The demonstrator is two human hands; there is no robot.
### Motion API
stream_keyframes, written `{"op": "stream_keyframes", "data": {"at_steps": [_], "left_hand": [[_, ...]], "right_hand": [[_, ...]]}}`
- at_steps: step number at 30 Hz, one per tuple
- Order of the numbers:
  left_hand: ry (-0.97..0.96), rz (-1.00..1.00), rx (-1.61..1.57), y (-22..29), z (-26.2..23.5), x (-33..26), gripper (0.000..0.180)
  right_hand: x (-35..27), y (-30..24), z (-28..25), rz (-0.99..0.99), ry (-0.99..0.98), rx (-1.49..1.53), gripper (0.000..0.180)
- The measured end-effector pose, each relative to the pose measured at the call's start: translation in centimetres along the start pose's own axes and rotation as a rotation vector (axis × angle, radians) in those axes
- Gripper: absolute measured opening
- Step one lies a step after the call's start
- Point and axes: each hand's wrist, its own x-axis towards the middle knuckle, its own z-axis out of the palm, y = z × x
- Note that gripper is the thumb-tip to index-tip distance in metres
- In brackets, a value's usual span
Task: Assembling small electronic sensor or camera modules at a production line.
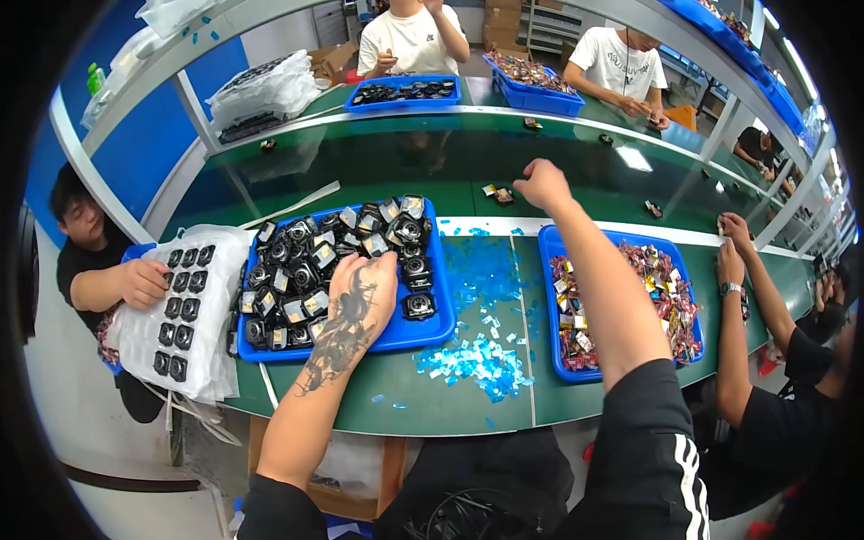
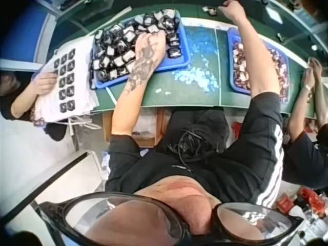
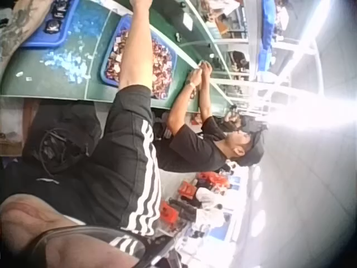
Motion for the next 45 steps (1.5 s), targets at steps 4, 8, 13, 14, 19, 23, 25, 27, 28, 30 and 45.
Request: {"op": "stream_keyframes", "data": {"at_steps": [4, 8, 13, 14, 19, 23, 25, 27, 28, 30, 45], "left_hand": [[0.052, -0.311, -0.477, 0.9, -1.9, 1.5, 0.014], [-0.056, -0.528, -1.667, 1.6, -1.4, 1.3, 0.018], [-0.121, -0.531, -1.707, 3.8, -1.9, 0.9, 0.015], [-0.114, -0.537, -1.667, 4.0, -2.1, 0.7, 0.015], [-0.101, -0.105, -1.004, 5.4, -2.6, 0.4, 0.020], [-0.266, -0.153, -1.058, 5.4, -1.8, 0.0, 0.015], [-0.460, -0.512, -1.602, 5.8, -1.8, 0.2, 0.017], [-0.417, -0.525, -1.636, 5.4, -1.8, 0.5, 0.016], [-0.383, -0.517, -1.675, 5.2, -1.8, 0.7, 0.014], [-0.376, -0.520, -1.700, 5.2, -2.0, 1.1, 0.015], [-0.181, -0.188, -1.286, 6.9, -3.1, -0.4, 0.038]], "right_hand": [[-5.0, -3.5, -4.4, -0.266, -0.055, 0.141, 0.031], [-15.5, -9.5, -5.6, -0.135, -0.608, 0.675, 0.026], [-21.4, -9.8, -3.8, -0.115, -0.379, 0.901, 0.014], [-22.0, -9.7, -3.5, -0.069, -0.377, 0.994, 0.013], [-22.8, -8.3, -4.8, -0.342, -0.129, 0.644, 0.011], [-21.5, -6.4, -6.3, -0.471, -0.112, 0.485, 0.013], [-19.2, -3.8, -7.1, -0.462, 0.105, 0.242, 0.018], [-17.3, -1.4, -8.1, -0.417, 0.209, -0.045, 0.025], [-16.9, -0.5, -8.9, -0.394, 0.200, -0.172, 0.030], [-16.0, 1.2, -9.2, -0.383, 0.124, -0.210, 0.029], [-22.5, -0.6, -10.1, 0.392, -0.391, 1.501, 0.012]]}}
